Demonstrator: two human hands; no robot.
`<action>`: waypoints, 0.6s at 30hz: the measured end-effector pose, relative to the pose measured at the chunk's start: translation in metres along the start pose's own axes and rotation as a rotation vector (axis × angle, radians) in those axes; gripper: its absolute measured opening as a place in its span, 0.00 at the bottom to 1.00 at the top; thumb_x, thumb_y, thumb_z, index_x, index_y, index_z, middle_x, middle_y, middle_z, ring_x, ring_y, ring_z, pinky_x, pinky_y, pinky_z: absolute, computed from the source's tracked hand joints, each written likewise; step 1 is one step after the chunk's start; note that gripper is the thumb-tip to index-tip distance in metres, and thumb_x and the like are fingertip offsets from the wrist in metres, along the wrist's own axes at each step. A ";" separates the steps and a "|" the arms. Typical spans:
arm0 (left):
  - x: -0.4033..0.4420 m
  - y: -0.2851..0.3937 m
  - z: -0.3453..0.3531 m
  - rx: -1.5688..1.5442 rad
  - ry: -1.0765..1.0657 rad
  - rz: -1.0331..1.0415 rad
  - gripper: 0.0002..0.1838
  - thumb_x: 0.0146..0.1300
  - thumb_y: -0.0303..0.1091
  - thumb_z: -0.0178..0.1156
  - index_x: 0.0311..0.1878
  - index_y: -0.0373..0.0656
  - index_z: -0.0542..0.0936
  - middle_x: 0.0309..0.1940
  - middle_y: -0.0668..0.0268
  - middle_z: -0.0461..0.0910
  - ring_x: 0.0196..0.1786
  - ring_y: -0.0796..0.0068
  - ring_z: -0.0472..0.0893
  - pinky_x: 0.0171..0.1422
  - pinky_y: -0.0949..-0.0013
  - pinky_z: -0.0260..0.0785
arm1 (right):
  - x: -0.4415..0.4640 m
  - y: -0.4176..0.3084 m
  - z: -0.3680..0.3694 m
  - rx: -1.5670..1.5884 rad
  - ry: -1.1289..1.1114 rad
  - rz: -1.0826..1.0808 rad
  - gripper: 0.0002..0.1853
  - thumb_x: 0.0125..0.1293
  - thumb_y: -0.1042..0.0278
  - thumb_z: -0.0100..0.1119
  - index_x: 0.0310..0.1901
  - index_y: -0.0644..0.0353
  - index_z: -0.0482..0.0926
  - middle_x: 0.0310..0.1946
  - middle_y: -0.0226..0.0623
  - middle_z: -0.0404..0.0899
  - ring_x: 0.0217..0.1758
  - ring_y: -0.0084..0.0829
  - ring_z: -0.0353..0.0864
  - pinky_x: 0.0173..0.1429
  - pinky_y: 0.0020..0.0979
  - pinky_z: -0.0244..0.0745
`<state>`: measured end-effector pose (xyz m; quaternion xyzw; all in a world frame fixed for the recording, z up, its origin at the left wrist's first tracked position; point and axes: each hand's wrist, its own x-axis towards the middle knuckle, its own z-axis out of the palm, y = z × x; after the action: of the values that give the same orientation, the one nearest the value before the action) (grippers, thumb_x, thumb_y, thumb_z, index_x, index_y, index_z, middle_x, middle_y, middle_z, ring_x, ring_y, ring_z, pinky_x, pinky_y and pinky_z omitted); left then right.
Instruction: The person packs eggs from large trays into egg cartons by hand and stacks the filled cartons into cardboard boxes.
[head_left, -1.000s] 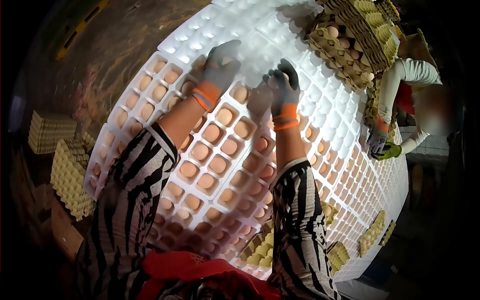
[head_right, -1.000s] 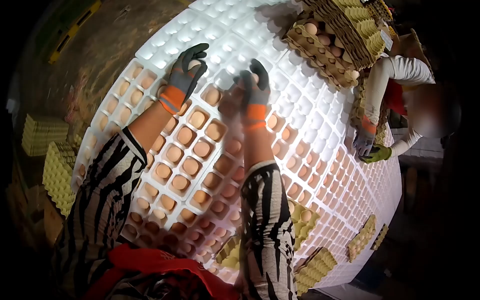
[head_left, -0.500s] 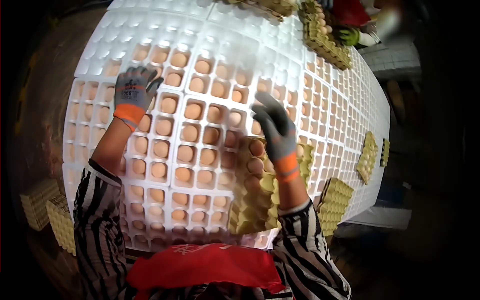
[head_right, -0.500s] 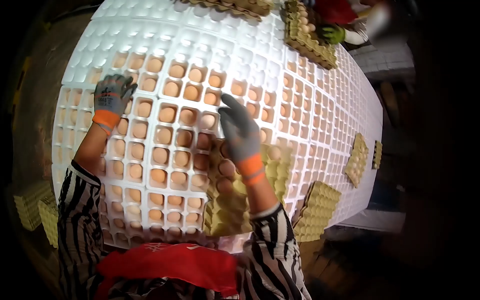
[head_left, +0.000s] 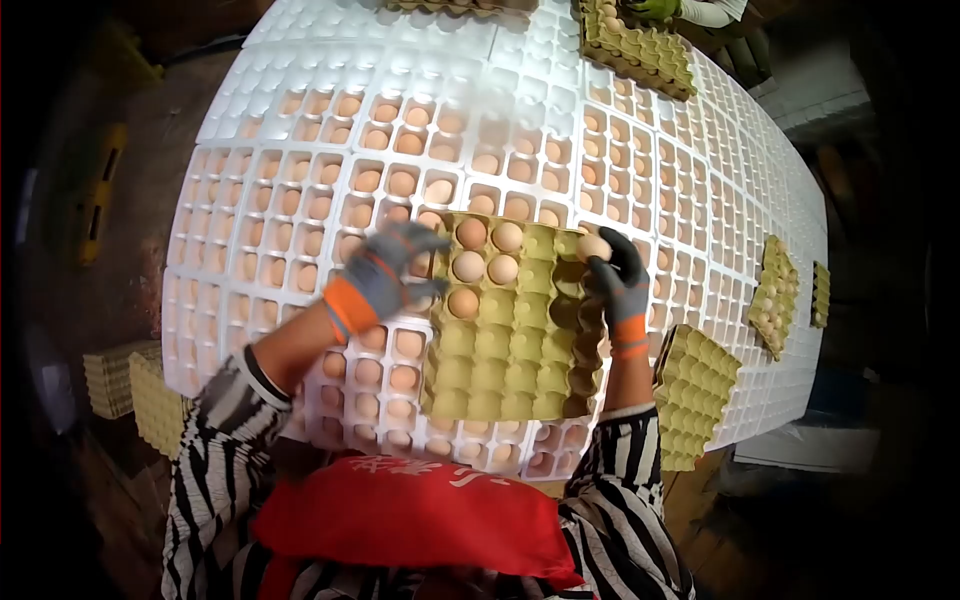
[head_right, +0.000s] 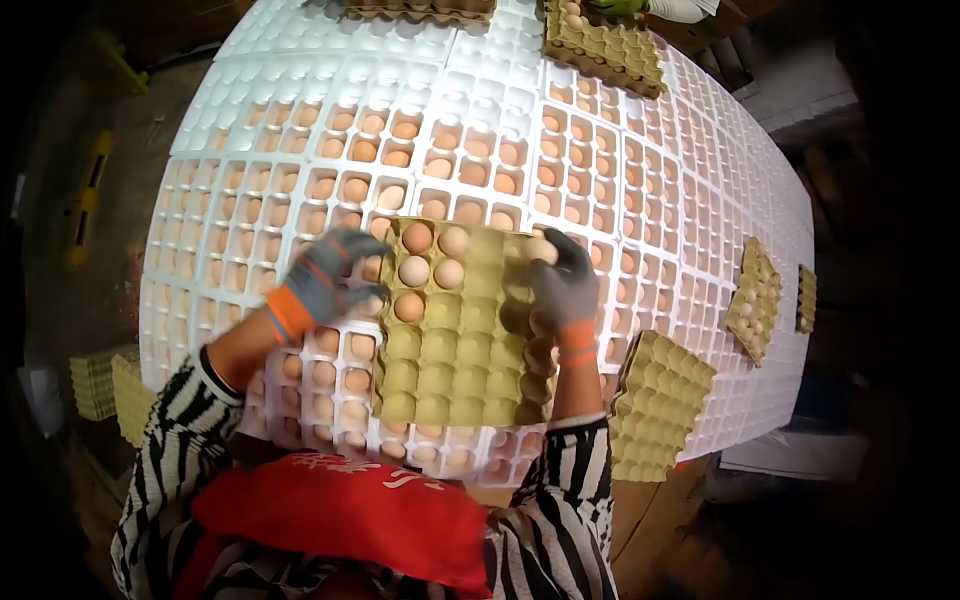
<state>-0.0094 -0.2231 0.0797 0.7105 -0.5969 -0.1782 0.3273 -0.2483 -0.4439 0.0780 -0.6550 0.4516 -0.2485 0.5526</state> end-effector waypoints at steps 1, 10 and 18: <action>-0.007 0.020 0.011 -0.022 -0.120 -0.013 0.27 0.50 0.40 0.72 0.55 0.48 0.79 0.50 0.57 0.77 0.53 0.55 0.76 0.56 0.56 0.71 | -0.003 0.013 -0.007 -0.069 -0.029 -0.198 0.17 0.56 0.73 0.56 0.48 0.65 0.79 0.46 0.40 0.79 0.47 0.32 0.80 0.49 0.30 0.77; -0.026 0.030 0.060 -0.641 0.137 -0.396 0.22 0.54 0.36 0.64 0.53 0.49 0.74 0.46 0.60 0.77 0.48 0.59 0.78 0.56 0.62 0.70 | -0.040 -0.001 0.058 -0.844 -0.288 -0.553 0.19 0.61 0.63 0.63 0.54 0.52 0.76 0.42 0.40 0.78 0.44 0.38 0.78 0.48 0.34 0.75; 0.013 0.056 0.074 0.491 -0.120 -0.202 0.20 0.55 0.34 0.63 0.52 0.47 0.75 0.52 0.59 0.73 0.50 0.58 0.78 0.53 0.60 0.74 | -0.026 -0.016 0.021 0.530 -0.366 0.078 0.24 0.61 0.74 0.56 0.61 0.57 0.73 0.44 0.34 0.76 0.39 0.24 0.77 0.36 0.27 0.75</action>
<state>-0.0957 -0.2582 0.0659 0.8126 -0.5668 -0.1017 0.0899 -0.2383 -0.4114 0.0923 -0.5041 0.2892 -0.2142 0.7851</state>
